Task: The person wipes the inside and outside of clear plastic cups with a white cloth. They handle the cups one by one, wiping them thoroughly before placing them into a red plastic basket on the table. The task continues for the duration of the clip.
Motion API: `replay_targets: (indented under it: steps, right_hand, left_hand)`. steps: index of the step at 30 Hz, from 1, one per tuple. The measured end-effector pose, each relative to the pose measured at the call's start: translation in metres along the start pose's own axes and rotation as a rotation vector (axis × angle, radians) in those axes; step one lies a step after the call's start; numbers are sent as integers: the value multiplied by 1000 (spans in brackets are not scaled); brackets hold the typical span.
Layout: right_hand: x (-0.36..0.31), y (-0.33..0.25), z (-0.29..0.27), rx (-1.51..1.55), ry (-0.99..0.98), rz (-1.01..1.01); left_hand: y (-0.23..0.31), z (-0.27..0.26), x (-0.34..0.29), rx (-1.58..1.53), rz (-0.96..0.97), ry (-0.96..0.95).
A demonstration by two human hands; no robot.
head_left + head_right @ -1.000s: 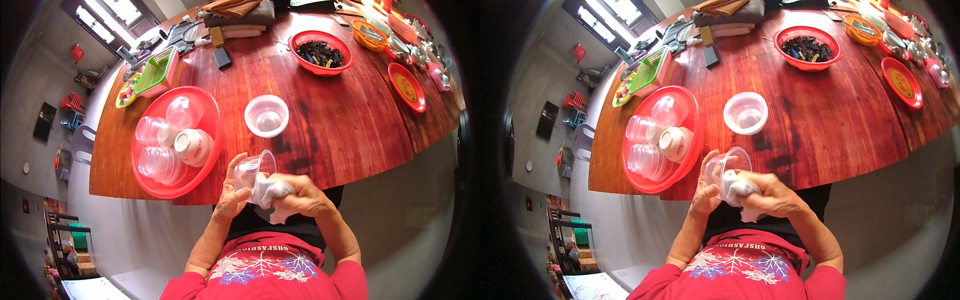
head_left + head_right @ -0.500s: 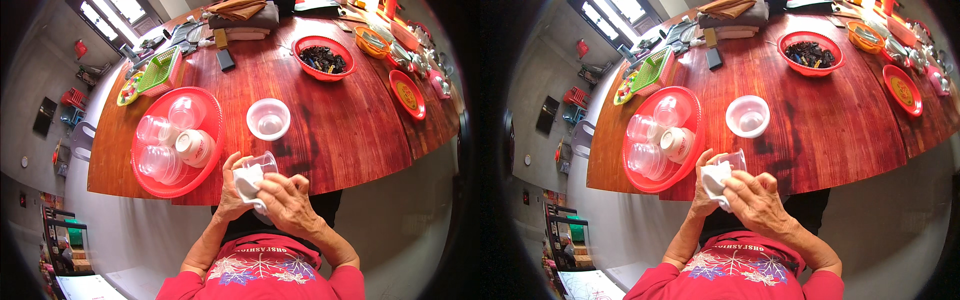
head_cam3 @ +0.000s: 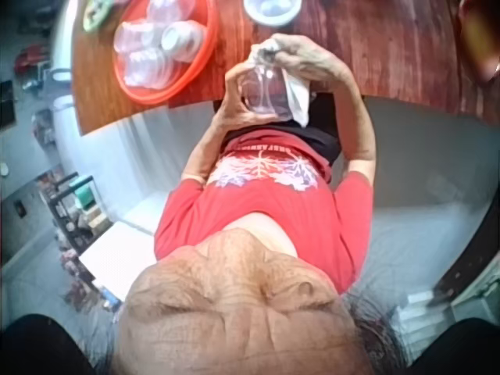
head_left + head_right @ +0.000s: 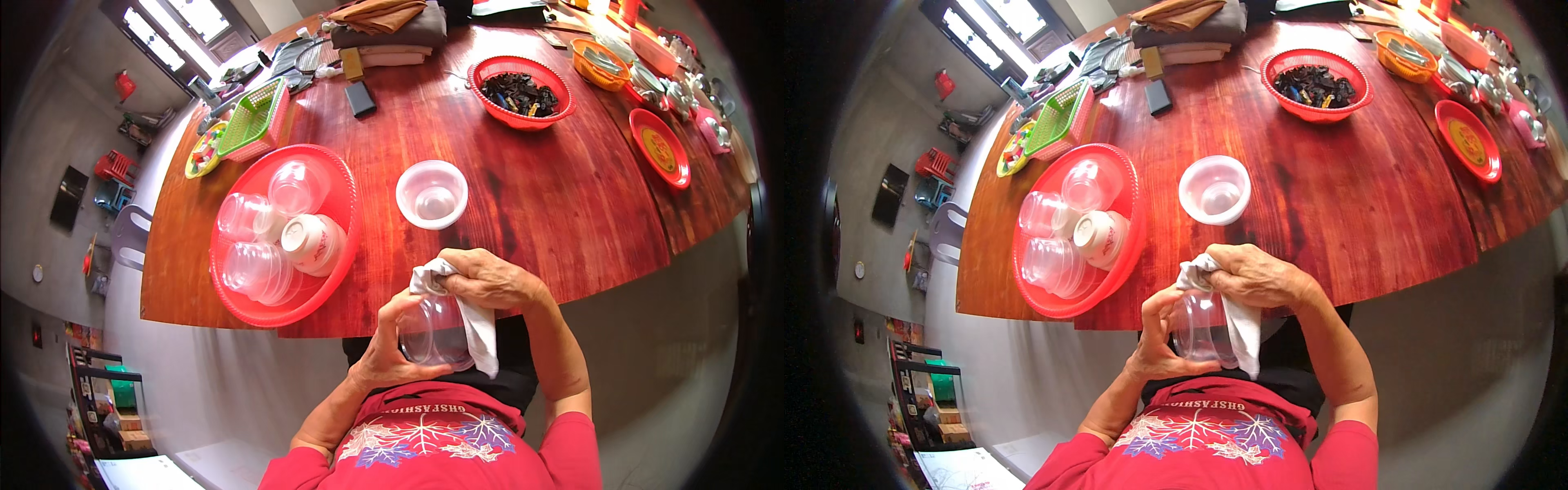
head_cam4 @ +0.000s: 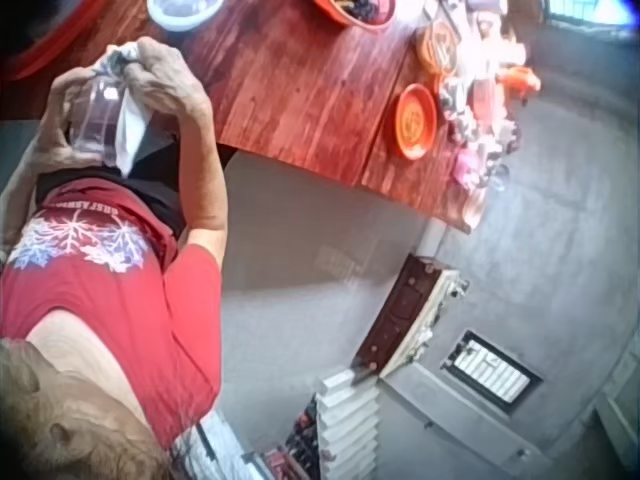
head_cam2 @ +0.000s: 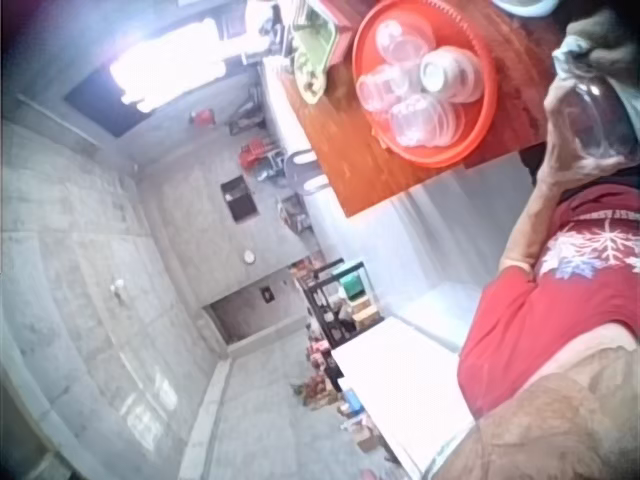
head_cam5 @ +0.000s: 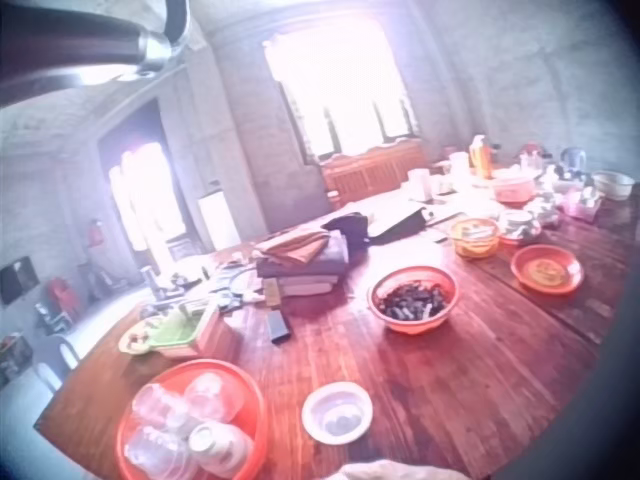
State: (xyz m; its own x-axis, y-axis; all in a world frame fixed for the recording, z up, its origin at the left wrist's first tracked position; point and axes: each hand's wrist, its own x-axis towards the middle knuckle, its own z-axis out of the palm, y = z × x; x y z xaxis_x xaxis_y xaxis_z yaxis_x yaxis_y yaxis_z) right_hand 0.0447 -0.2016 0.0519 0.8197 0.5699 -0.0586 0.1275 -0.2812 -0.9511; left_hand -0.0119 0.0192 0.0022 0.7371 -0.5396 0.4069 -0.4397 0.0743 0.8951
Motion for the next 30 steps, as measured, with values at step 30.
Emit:
replay_targets:
  steps: [30]
  right_hand:
    - [-9, 9, 107, 1429, 472, -28]
  left_hand:
    - [-11, -1, 33, -619, -100, 629]
